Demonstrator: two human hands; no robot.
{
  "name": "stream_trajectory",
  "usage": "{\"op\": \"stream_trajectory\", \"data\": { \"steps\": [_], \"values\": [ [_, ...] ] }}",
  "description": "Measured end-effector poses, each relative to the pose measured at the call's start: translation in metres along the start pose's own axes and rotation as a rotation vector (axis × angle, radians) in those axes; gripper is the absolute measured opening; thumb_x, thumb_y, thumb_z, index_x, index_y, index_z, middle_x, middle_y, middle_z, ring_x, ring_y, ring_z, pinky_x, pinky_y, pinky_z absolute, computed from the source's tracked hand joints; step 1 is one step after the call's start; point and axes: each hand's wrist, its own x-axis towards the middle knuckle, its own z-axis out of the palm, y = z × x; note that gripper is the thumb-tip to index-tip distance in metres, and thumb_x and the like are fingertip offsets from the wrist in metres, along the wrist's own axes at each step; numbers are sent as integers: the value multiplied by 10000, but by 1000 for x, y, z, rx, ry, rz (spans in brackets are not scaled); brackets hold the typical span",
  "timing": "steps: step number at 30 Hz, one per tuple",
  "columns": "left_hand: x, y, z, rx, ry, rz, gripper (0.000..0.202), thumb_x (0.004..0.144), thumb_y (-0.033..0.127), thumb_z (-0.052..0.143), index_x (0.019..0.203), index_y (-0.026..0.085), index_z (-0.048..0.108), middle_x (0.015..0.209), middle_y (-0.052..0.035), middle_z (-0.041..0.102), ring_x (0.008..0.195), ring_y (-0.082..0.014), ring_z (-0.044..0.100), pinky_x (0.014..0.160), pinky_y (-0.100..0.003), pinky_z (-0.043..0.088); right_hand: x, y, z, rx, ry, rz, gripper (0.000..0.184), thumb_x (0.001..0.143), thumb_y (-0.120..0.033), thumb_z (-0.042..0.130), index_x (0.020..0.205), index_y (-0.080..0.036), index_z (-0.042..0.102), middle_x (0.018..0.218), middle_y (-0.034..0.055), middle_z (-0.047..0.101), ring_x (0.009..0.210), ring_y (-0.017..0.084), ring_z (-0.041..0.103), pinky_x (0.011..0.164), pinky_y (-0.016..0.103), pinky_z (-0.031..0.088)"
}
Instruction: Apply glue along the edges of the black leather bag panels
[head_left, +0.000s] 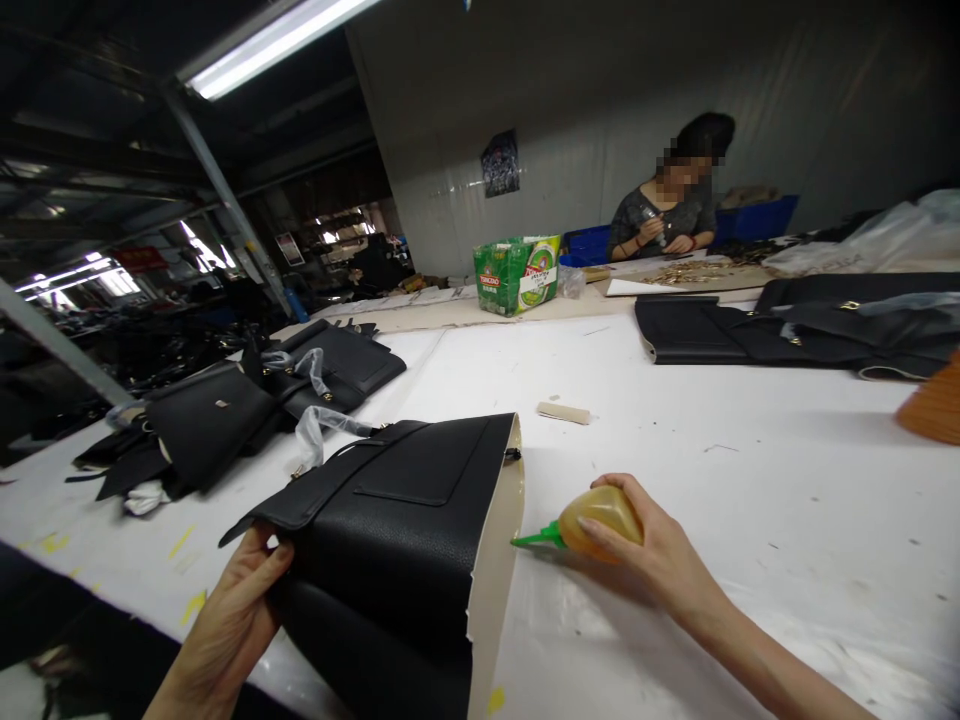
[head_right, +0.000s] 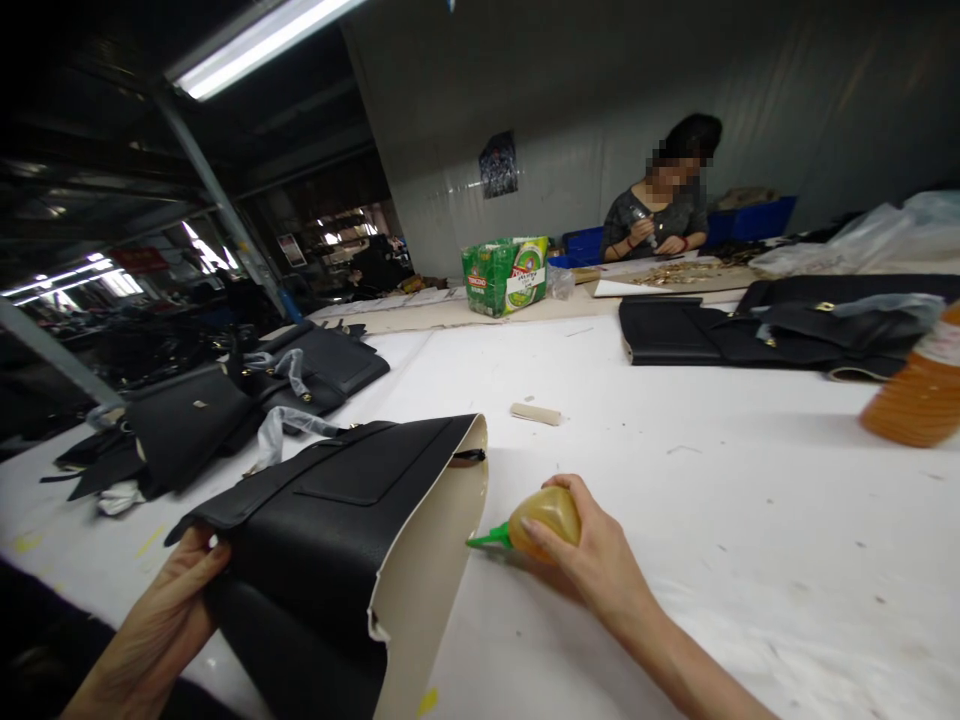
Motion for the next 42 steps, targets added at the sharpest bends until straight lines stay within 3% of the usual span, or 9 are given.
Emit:
{"op": "stream_trajectory", "data": {
  "steps": [3, 8, 13, 18, 23, 27, 31, 35, 42],
  "values": [
    [1, -2, -4, -21, 18, 18, 690, 655, 156, 779, 1278, 362, 564, 1109, -4, 729, 1097, -308, 614, 958, -394, 488, -5, -2, 3, 43, -111, -1, 437, 786, -571, 587, 1048, -245, 460, 815, 1, 621, 729, 263, 608, 657, 356, 458],
    [0, -5, -10, -33, -4, 37, 680, 667, 150, 766, 1281, 361, 562, 1133, -2, 719, 1116, -298, 602, 972, -376, 475, -10, -3, 3, -4, -25, -23, 449, 794, -563, 594, 1080, -248, 451, 884, 7, 622, 765, 259, 612, 687, 349, 459],
    [-1, -7, -16, -47, -19, 38, 654, 692, 139, 745, 1281, 358, 563, 1110, -3, 728, 1114, -289, 604, 955, -355, 488, -20, -3, 5, 44, -196, -53, 440, 816, -554, 573, 1093, -242, 431, 833, 3, 612, 712, 246, 603, 653, 337, 456],
    [-3, -8, -20, -27, -17, 17, 675, 686, 135, 755, 1297, 337, 552, 1121, -26, 723, 1071, -292, 631, 919, -352, 514, -25, -1, 5, 7, -84, -22, 478, 807, -571, 589, 1117, -248, 426, 903, 20, 620, 767, 260, 616, 686, 340, 471],
    [-4, -9, -25, -8, -27, -4, 635, 687, 129, 754, 1278, 285, 582, 1069, -56, 740, 1042, -309, 644, 893, -363, 531, -34, -4, 9, 56, -228, -40, 434, 821, -532, 586, 1116, -248, 442, 876, 3, 622, 723, 235, 605, 660, 304, 469],
    [-4, -11, -29, -41, -39, -9, 561, 711, 117, 728, 1241, 260, 615, 1048, -58, 746, 1055, -300, 639, 915, -358, 516, -41, -5, 15, 47, -126, -2, 454, 804, -538, 592, 1120, -248, 441, 924, 15, 623, 764, 246, 607, 678, 306, 462],
    [-3, -16, -33, -88, -39, -6, 541, 740, 116, 693, 1249, 279, 608, 1064, -43, 742, 1090, -283, 621, 952, -355, 489, -52, -7, 23, 123, -205, -4, 454, 779, -553, 588, 1094, -250, 467, 832, -1, 626, 683, 233, 593, 618, 295, 452],
    [-1, -20, -37, -121, -21, 21, 555, 743, 128, 681, 1262, 305, 596, 1078, -24, 739, 1133, -276, 592, 996, -358, 450, -59, -8, 25, 102, -159, 33, 442, 799, -537, 582, 1113, -254, 452, 877, 5, 621, 738, 236, 597, 655, 292, 453],
    [-1, -28, -44, -128, -34, 28, 475, 772, 157, 655, 1227, 287, 617, 1103, -13, 730, 1143, -245, 588, 1024, -344, 418, -68, -1, 23, 103, -342, -14, 430, 845, -510, 577, 1149, -265, 398, 886, -7, 602, 732, 209, 593, 664, 273, 458]
  ]
}}
